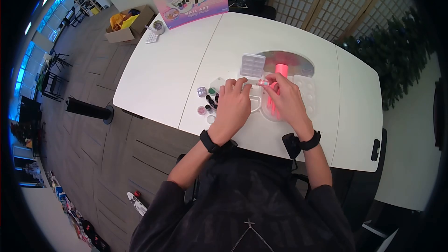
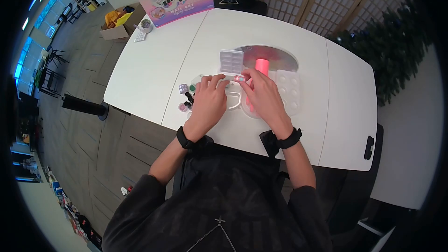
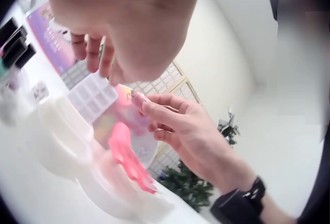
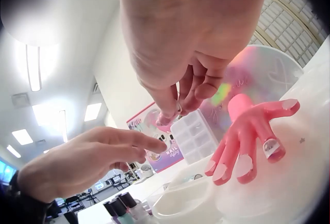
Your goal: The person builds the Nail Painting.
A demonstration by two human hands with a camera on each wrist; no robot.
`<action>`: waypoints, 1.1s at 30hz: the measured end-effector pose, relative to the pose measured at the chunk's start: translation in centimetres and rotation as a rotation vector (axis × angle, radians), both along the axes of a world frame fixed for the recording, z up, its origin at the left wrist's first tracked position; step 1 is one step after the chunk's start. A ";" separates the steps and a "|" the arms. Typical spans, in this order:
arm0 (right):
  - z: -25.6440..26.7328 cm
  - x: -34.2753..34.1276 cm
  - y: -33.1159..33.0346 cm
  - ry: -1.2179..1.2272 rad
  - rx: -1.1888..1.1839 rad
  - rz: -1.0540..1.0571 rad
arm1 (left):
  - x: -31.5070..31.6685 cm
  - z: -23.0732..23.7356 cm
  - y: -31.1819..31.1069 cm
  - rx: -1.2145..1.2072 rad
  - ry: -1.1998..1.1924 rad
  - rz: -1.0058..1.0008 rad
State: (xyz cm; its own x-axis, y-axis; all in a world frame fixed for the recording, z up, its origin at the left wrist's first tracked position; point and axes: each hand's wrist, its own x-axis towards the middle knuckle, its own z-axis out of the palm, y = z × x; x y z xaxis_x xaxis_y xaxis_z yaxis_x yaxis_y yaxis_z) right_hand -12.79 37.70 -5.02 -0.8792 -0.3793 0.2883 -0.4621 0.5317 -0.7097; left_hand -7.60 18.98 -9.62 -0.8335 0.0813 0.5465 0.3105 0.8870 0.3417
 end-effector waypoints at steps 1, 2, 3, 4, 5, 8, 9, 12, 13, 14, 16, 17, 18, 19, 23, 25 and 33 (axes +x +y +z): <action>-0.8 -0.5 -0.5 0.020 0.011 -0.005 | -0.5 -0.5 0.1 -0.101 -0.055 -0.011; -1.5 -0.9 -0.9 0.042 0.021 -0.011 | -0.9 -0.9 0.3 -0.202 -0.108 -0.023; -1.9 -1.2 -1.3 0.046 0.020 -0.011 | -1.1 -1.3 0.4 -0.203 -0.104 -0.023; -2.3 -1.5 -1.8 0.051 0.045 -0.029 | -1.2 -1.5 0.5 -0.260 -0.136 -0.018; -2.6 -1.7 -2.2 0.054 0.069 -0.046 | -1.2 -1.7 0.6 -0.317 -0.170 -0.014; -3.2 -1.9 -3.1 0.056 0.106 -0.018 | -0.9 -2.0 0.7 -0.329 -0.116 -0.022; -3.4 -2.0 -3.4 0.055 0.106 -0.018 | -0.7 -2.0 0.7 -0.329 -0.118 -0.022; -4.2 -2.3 -3.9 0.072 0.141 0.044 | 0.2 -1.8 0.9 -0.339 -0.122 -0.012; -4.5 -2.4 -4.1 0.070 0.167 0.056 | 0.4 -2.1 1.0 -0.334 -0.117 -0.003; -4.7 -2.6 -4.2 0.068 0.193 0.069 | 0.5 -2.2 1.0 -0.330 -0.112 0.007; -5.0 -2.8 -4.4 0.067 0.208 0.078 | 0.8 -2.2 1.0 -0.321 -0.128 0.008; -5.2 -2.9 -4.4 0.062 0.221 0.082 | 0.9 -2.3 1.0 -0.314 -0.145 0.005; -5.4 -3.0 -4.4 0.062 0.223 0.083 | 0.9 -2.4 1.0 -0.312 -0.146 0.005; -5.6 -3.2 -4.5 0.064 0.256 0.087 | 1.0 -2.5 1.0 -0.304 -0.142 0.007; -5.0 -3.1 -4.7 0.075 0.337 0.113 | 1.3 -2.4 1.1 -0.289 -0.147 0.003; -4.5 -3.0 -4.9 0.083 0.375 0.116 | 1.3 -2.4 1.0 -0.283 -0.160 -0.004; -6.1 -3.4 -4.8 0.250 0.352 0.148 | 1.7 -2.5 0.8 -0.230 -0.216 -0.016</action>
State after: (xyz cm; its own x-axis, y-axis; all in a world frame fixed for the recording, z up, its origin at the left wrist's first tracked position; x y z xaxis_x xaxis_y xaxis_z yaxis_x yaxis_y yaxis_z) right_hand -16.16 32.90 -11.10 -0.7281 -0.6085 0.3157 -0.6853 0.6358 -0.3551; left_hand -5.86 19.75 -12.12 -0.9259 0.1966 0.3225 0.2675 0.9442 0.1924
